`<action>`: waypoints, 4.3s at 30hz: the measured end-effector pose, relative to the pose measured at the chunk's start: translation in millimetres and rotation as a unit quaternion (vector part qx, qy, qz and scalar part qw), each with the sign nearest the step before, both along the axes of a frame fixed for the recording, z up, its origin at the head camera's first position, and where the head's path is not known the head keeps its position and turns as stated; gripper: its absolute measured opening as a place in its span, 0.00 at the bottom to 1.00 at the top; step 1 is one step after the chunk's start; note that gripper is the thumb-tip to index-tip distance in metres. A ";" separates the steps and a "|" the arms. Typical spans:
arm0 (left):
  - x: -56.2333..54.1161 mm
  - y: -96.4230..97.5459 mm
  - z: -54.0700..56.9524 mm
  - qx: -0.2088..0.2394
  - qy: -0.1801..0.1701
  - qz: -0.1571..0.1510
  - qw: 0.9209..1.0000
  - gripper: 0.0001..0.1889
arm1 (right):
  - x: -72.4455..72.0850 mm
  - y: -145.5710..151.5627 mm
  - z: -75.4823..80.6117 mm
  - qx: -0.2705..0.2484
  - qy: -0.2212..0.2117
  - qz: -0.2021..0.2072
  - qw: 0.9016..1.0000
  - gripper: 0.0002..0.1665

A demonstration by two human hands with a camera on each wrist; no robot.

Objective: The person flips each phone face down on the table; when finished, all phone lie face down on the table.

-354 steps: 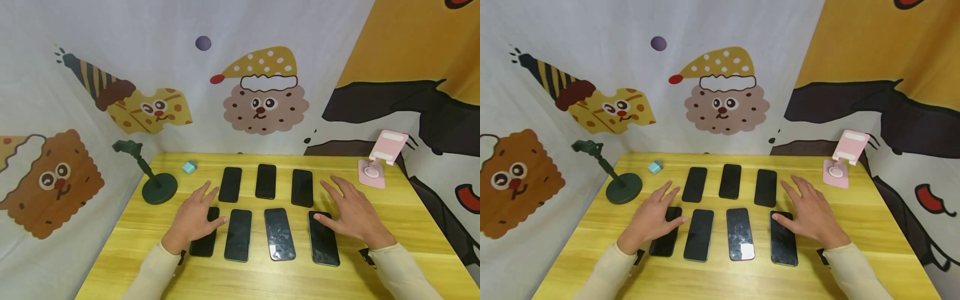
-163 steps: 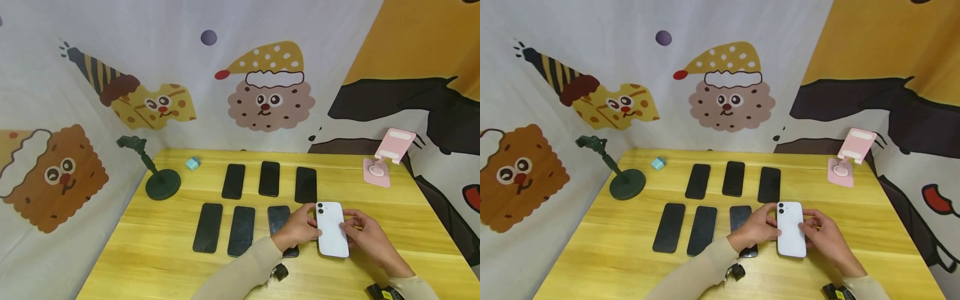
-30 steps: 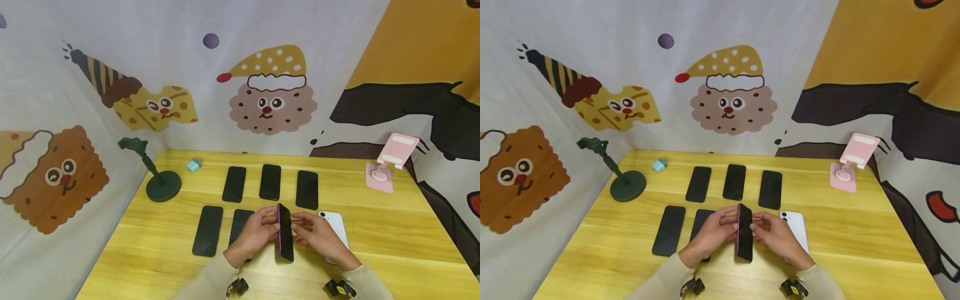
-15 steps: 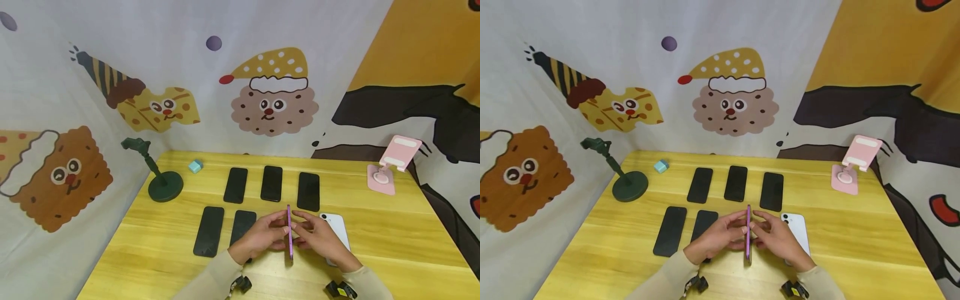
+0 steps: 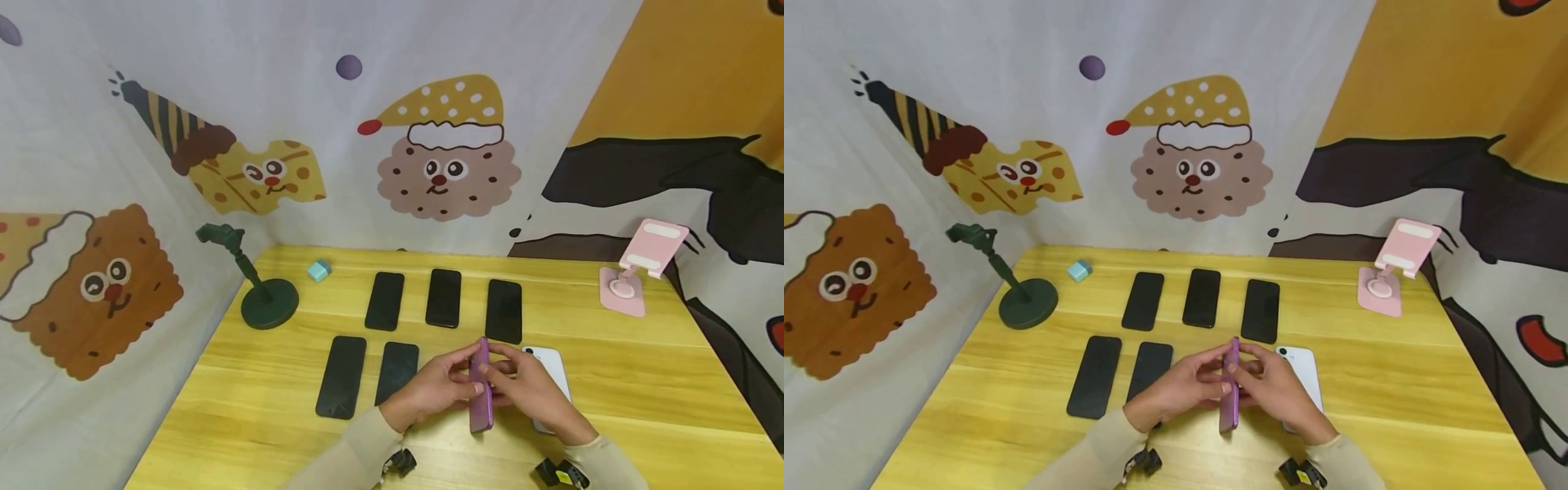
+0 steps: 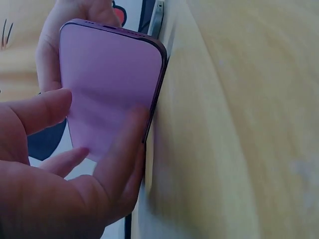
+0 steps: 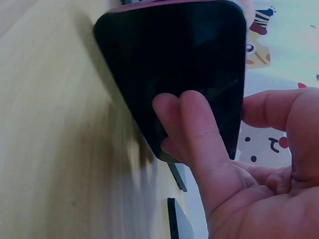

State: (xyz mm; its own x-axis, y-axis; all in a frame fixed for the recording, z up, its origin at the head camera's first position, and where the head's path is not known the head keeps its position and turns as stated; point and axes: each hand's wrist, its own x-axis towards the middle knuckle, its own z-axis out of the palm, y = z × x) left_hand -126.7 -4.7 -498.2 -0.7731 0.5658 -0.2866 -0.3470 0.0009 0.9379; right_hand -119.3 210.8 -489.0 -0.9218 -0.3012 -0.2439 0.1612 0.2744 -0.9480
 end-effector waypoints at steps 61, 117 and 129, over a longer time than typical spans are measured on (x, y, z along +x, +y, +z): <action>-6.2 -0.3 -3.4 -0.177 0.144 0.059 0.972 0.23 | -2.1 3.9 -13.1 0.236 0.099 -0.053 0.965 0.30; 0.0 -72.2 10.6 -0.178 0.136 0.085 0.971 0.24 | -26.0 -50.9 1.7 0.175 0.180 -0.021 0.968 0.20; 4.2 -124.9 8.6 -0.207 0.121 0.132 0.962 0.26 | -28.9 -86.1 -3.4 0.105 0.133 -0.008 0.986 0.21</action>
